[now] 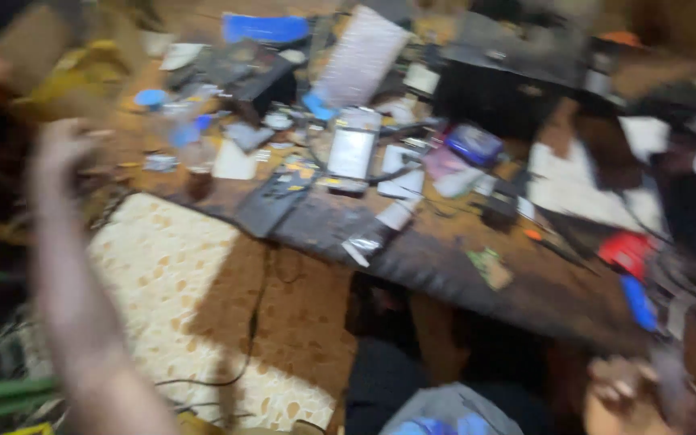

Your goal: Installing internal components like the motherboard into a mobile phone chassis on a repair bench.

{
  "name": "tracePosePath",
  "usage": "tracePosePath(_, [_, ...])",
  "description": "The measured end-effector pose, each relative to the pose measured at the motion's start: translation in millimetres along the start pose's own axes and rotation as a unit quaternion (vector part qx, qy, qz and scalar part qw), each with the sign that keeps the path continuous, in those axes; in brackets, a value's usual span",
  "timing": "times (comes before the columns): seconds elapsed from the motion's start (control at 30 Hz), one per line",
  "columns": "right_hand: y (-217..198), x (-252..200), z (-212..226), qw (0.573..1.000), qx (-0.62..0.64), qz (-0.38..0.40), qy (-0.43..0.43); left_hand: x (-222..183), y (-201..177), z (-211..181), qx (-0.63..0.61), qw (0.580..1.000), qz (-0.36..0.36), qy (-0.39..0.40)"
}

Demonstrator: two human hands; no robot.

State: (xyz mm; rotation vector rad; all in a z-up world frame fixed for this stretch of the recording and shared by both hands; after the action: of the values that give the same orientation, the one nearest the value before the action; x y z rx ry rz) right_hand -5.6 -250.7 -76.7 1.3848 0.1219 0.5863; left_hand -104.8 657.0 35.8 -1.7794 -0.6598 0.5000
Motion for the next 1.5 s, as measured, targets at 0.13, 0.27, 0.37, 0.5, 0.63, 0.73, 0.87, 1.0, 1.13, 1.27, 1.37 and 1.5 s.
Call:
tracePosePath(0.13, [49.1, 59.9, -11.3, 0.995, -0.041, -0.055, -0.072, -34.9, 59.6, -20.5, -0.176, 0.979, 0.065, 0.075])
tracePosePath(0.27, [69.2, 63.2, -24.2, 0.959, -0.245, -0.074, -0.121, -132.9, 139.1, -128.8, -0.375, 0.913, 0.113, 0.113])
tracePosePath(0.37, [78.5, 58.7, -38.5, 0.967, -0.239, -0.035, -0.084, -257.7, 180.3, -214.4, -0.503, 0.849, 0.128, 0.093])
tracePosePath(0.5, [52.6, 28.2, -57.2, 0.983, -0.163, -0.085, 0.005, -389.9, 191.4, -350.4, -0.652, 0.744, 0.139, 0.035])
tracePosePath(0.63, [61.3, 14.4, -67.4, 0.986, -0.146, -0.067, 0.046, -442.1, 210.2, -500.6, -0.717, 0.653, 0.236, 0.067])
tracePosePath(0.73, [64.5, 5.2, -68.4, 0.997, -0.07, -0.025, 0.031, -464.2, 237.3, -533.9, -0.773, 0.555, 0.275, 0.139])
tracePosePath(0.87, [32.3, -16.2, -65.2, 0.992, -0.062, -0.086, 0.069, -470.8, 208.2, -557.0, -0.656, 0.698, 0.166, 0.233])
tracePosePath(1.0, [-71.2, -72.1, -81.7, 0.946, 0.017, -0.315, 0.076, -479.1, 210.8, -568.8, -0.618, 0.743, 0.144, 0.215])
tracePosePath(1.13, [-42.7, -57.5, -85.2, 0.967, 0.044, -0.24, 0.071, -478.8, 217.2, -563.7, -0.6, 0.758, 0.058, 0.25])
tracePosePath(1.27, [39.6, -13.3, -73.0, 0.994, 0.038, -0.06, 0.086, -480.9, 193.6, -564.9, -0.532, 0.77, 0.003, 0.352])
tracePosePath(1.37, [44.5, -5.6, -64.1, 0.997, 0.029, -0.033, 0.07, -475.3, 183.7, -556.0, -0.524, 0.777, 0.03, 0.347])
tracePosePath(1.5, [51.6, 1.0, -51.9, 0.999, -0.026, -0.002, 0.044, -464.9, 214.2, -521.1, -0.591, 0.762, 0.137, 0.225])
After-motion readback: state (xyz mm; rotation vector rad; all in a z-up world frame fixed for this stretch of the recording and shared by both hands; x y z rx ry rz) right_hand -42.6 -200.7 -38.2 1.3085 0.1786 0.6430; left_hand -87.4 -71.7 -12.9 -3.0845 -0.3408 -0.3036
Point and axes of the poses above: each hand's wrist, its own x-axis towards the middle knuckle, its own y-axis out of the palm, z = x × y, the point moved 5 cm from there along x, towards the middle knuckle, and after that the axes turned 9 degrees about z, right-handed, at the moved point
